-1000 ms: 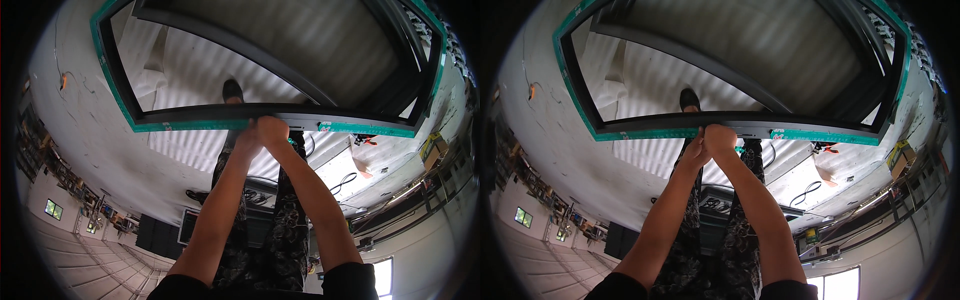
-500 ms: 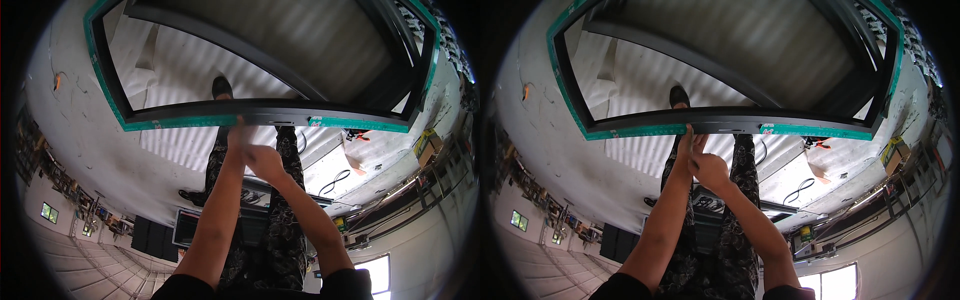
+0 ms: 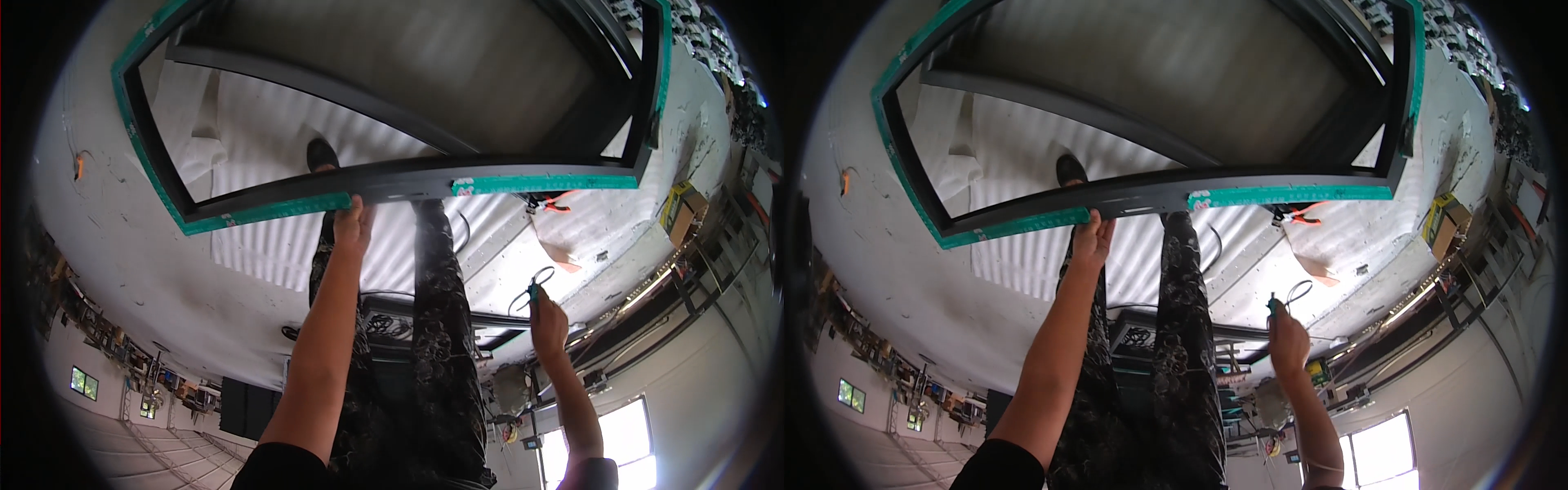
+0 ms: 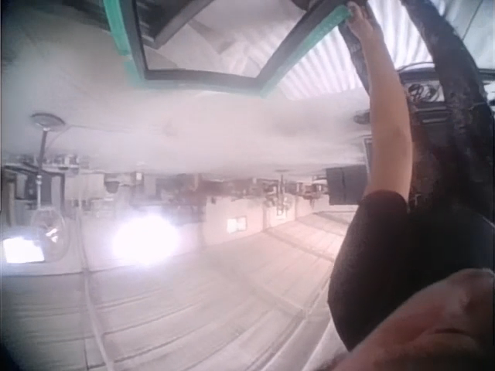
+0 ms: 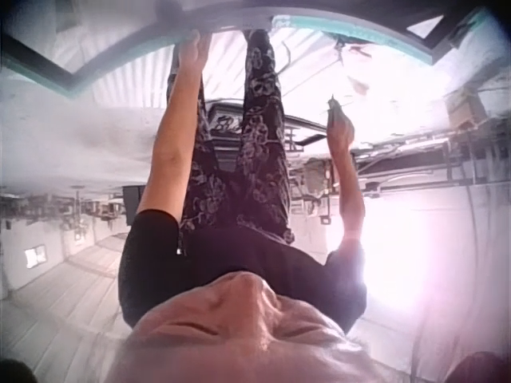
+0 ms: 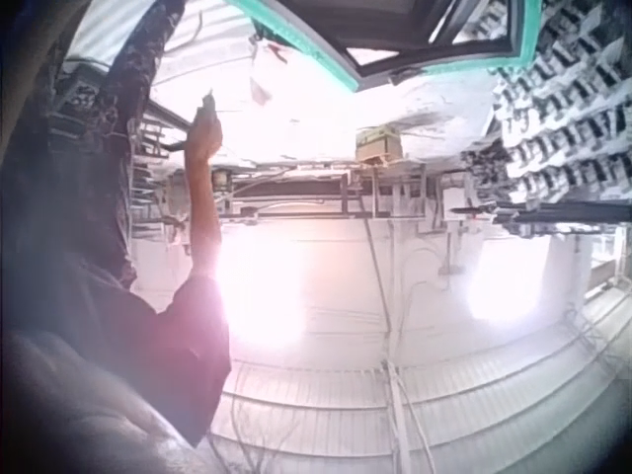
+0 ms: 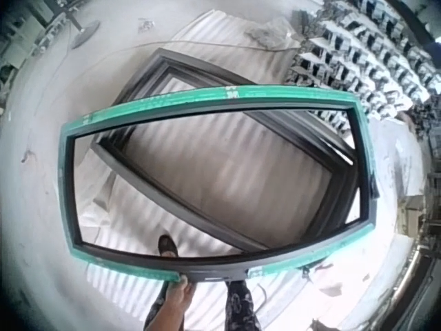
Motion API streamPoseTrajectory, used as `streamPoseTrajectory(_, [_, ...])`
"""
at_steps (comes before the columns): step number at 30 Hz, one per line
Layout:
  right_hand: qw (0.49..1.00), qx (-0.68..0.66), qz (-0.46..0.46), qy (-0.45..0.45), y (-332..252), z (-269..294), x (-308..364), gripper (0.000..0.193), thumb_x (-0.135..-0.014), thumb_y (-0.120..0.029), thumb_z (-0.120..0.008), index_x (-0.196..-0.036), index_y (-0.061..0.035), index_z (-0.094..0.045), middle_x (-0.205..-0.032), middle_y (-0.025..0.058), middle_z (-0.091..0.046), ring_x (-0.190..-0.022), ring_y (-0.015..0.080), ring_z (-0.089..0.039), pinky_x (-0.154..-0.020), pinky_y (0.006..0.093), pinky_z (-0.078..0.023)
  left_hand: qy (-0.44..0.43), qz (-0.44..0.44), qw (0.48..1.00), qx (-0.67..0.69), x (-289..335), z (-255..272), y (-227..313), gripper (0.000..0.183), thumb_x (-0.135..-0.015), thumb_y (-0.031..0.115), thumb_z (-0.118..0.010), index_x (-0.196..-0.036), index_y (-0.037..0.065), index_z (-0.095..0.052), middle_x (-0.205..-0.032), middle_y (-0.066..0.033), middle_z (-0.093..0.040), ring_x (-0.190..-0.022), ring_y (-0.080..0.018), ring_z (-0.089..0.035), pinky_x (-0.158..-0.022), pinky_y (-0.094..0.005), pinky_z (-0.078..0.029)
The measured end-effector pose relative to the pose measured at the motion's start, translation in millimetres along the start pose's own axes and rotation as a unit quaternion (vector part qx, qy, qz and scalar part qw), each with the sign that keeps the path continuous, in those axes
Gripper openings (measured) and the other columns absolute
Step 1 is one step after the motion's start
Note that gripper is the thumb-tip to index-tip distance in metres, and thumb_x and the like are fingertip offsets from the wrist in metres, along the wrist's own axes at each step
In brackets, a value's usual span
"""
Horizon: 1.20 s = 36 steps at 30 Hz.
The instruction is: The person operates a console to control a machine, positions long metal strips onto the cutting platform, and uses a saw to cut them into sections. They then move to another area and place the cut strips into a green metal frame on the floor.
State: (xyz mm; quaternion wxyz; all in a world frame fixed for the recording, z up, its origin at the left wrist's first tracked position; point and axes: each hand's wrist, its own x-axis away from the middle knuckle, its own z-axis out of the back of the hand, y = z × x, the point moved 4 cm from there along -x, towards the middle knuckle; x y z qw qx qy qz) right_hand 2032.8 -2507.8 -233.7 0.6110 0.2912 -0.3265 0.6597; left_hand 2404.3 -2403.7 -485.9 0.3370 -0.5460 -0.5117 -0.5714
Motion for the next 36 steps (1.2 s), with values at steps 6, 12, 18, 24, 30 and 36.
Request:
streamPoseTrajectory(6, [0.983, 0.178, -0.039, 0.004, 94.2, 8.6, -25.5, 0.048, -0.076, -0.01, -0.074, -0.12, 0.0006, -0.06, -0.13, 0.0198, -0.055, -0.119, 0.0357, -0.053, -0.1, 0.044, -0.045, -0.064, 0.053, 0.987, -0.14, 4.8, 14.6, 11.7, 0.032, -0.094, 0.017, -0.066, -0.122, 0.006, -0.056, -0.12, -0.0075, -0.063, -0.117, -0.0244, -0.059, -0.105, -0.041, -0.047])
streamPoseTrajectory(12, [0.968, 0.074, 0.188, 0.15, -4.9, 51.6, -177.1, 0.044, -0.08, -0.016, -0.074, -0.119, -0.0026, -0.061, -0.127, 0.0155, -0.057, -0.116, 0.0339, -0.056, -0.097, 0.042, -0.047, 0.03, 0.049, 0.985, -0.162, 21.9, 28.4, 38.1, 0.029, -0.09, -0.001, -0.051, -0.118, 0.0, -0.057, -0.115, -0.0125, -0.064, -0.114, -0.028, -0.06, -0.101, -0.0412, -0.05])
streamPoseTrajectory(18, [0.963, 0.07, 0.24, 0.098, -81.0, 32.9, -274.6, 0.032, -0.086, -0.037, -0.067, -0.098, -0.0069, -0.065, -0.101, 0.0123, -0.063, -0.096, 0.0328, -0.062, -0.084, 0.0437, -0.051, 0.084, 0.029, 0.996, 0.022, 14.4, 32.9, 67.0, 0.019, -0.082, 0.012, -0.054, -0.099, 0.007, -0.061, -0.109, -0.0111, -0.062, -0.108, -0.0288, -0.058, -0.108, -0.0471, -0.04])
streamPoseTrajectory(24, [0.983, 0.08, 0.156, -0.052, -77.3, -9.8, -311.5, 0.052, -0.093, -0.054, -0.05, -0.09, -0.0068, -0.071, -0.09, 0.0153, -0.07, -0.086, 0.0332, -0.068, -0.077, 0.0452, -0.055, 0.138, 0.004, 0.983, 0.118, 5.5, 18.7, 70.7, 0.039, -0.084, 0.027, -0.065, -0.117, 0.009, -0.058, -0.121, -0.0086, -0.059, -0.119, -0.0303, -0.054, -0.113, -0.0523, -0.033])
streamPoseTrajectory(30, [0.982, 0.081, 0.169, -0.029, -85.9, -4.0, -300.9, 0.054, -0.093, -0.055, -0.049, -0.085, -0.0071, -0.073, -0.089, 0.0159, -0.071, -0.084, 0.0341, -0.069, -0.075, 0.0458, -0.055, 0.153, -0.013, 0.978, 0.138, 7.5, 22.6, 71.2, 0.065, -0.083, 0.051, -0.073, -0.132, 0.012, -0.053, -0.127, -0.0058, -0.058, -0.121, -0.03, -0.053, -0.111, -0.0497, -0.036])
streamPoseTrajectory(36, [0.978, 0.107, 0.153, -0.092, -99.4, 32.1, -245.5, 0.058, -0.093, -0.057, -0.048, -0.083, -0.0069, -0.075, -0.087, 0.0163, -0.072, -0.082, 0.0335, -0.07, -0.079, 0.0451, -0.055, -0.012, -0.058, 0.991, 0.122, 50.5, 35.5, 119.2, 0.068, -0.082, 0.054, -0.072, -0.133, 0.015, -0.052, -0.133, -0.0075, -0.056, -0.127, -0.0291, -0.049, -0.113, -0.0517, -0.033])
